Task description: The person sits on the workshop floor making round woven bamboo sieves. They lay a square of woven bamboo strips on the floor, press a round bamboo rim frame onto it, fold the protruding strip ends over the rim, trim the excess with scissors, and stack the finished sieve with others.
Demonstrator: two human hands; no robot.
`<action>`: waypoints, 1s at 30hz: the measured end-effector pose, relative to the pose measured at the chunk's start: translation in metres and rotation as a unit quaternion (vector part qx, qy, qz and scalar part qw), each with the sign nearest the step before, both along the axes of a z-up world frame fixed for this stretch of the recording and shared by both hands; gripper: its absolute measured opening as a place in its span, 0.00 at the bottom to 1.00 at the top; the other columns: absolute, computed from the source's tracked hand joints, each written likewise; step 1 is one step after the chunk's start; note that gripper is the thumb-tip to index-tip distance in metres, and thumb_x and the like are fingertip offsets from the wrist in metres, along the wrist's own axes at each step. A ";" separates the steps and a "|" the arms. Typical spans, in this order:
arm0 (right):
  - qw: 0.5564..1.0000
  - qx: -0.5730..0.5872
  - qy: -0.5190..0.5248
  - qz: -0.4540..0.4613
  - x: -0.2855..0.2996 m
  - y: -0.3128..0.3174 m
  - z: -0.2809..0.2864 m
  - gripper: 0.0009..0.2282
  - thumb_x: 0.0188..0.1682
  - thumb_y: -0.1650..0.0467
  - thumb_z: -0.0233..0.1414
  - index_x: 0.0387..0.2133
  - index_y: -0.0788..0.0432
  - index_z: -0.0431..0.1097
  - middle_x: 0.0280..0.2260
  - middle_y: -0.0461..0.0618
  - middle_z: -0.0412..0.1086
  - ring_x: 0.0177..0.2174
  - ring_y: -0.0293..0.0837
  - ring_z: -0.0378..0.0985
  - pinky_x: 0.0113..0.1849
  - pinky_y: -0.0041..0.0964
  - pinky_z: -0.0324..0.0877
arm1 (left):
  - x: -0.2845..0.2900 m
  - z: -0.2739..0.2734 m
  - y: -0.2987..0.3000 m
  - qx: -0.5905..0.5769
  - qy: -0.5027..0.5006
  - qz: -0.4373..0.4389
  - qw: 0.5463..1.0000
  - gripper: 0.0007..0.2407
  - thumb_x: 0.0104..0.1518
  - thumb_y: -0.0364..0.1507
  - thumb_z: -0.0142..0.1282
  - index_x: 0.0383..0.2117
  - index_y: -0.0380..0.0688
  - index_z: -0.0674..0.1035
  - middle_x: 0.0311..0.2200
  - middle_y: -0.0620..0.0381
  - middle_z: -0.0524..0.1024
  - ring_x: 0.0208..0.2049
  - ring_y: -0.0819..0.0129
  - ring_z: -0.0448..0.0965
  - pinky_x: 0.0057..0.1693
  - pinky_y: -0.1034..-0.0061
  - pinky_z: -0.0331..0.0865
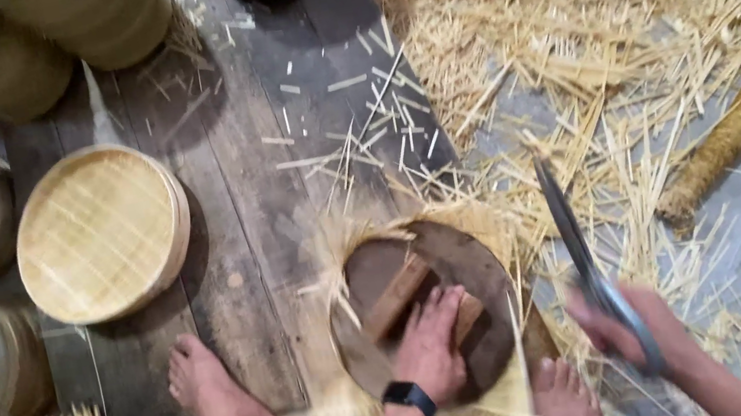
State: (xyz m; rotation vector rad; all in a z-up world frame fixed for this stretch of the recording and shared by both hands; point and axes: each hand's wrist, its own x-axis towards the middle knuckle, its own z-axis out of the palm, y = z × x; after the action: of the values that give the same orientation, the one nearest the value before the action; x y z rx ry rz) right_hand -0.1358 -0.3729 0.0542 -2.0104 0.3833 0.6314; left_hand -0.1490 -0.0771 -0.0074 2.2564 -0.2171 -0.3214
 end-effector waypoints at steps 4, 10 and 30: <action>0.992 0.083 -0.088 0.019 0.059 0.094 0.039 0.14 0.49 0.58 0.51 0.29 0.57 0.71 0.13 0.45 0.70 0.12 0.39 0.71 0.15 0.33 0.67 | -0.001 0.022 0.013 0.070 0.027 -0.065 0.995 0.35 0.46 0.16 0.55 0.67 0.47 0.62 0.68 0.50 0.64 0.71 0.55 0.57 0.74 0.59 0.48; 0.968 0.035 0.209 0.134 0.076 0.091 0.007 0.17 0.48 0.58 0.58 0.30 0.63 0.76 0.18 0.52 0.72 0.16 0.41 0.73 0.20 0.36 0.68 | 0.008 0.025 0.013 0.029 0.088 -0.054 0.994 0.34 0.46 0.22 0.64 0.64 0.50 0.63 0.66 0.53 0.64 0.69 0.59 0.56 0.72 0.59 0.46; 0.873 -0.403 0.026 0.273 0.019 0.012 -0.069 0.30 0.49 0.45 0.43 0.42 0.61 0.66 0.37 0.52 0.69 0.36 0.44 0.75 0.40 0.43 0.74 | 0.007 0.022 -0.014 -0.029 0.059 0.053 0.996 0.37 0.46 0.21 0.64 0.67 0.52 0.61 0.68 0.51 0.61 0.71 0.57 0.54 0.73 0.60 0.43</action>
State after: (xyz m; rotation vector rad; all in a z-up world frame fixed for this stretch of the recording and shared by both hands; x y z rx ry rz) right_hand -0.1165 -0.3610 -0.0146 -2.9581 0.0897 0.9824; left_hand -0.1424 -0.0909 0.0149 2.1735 -0.0441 -0.3854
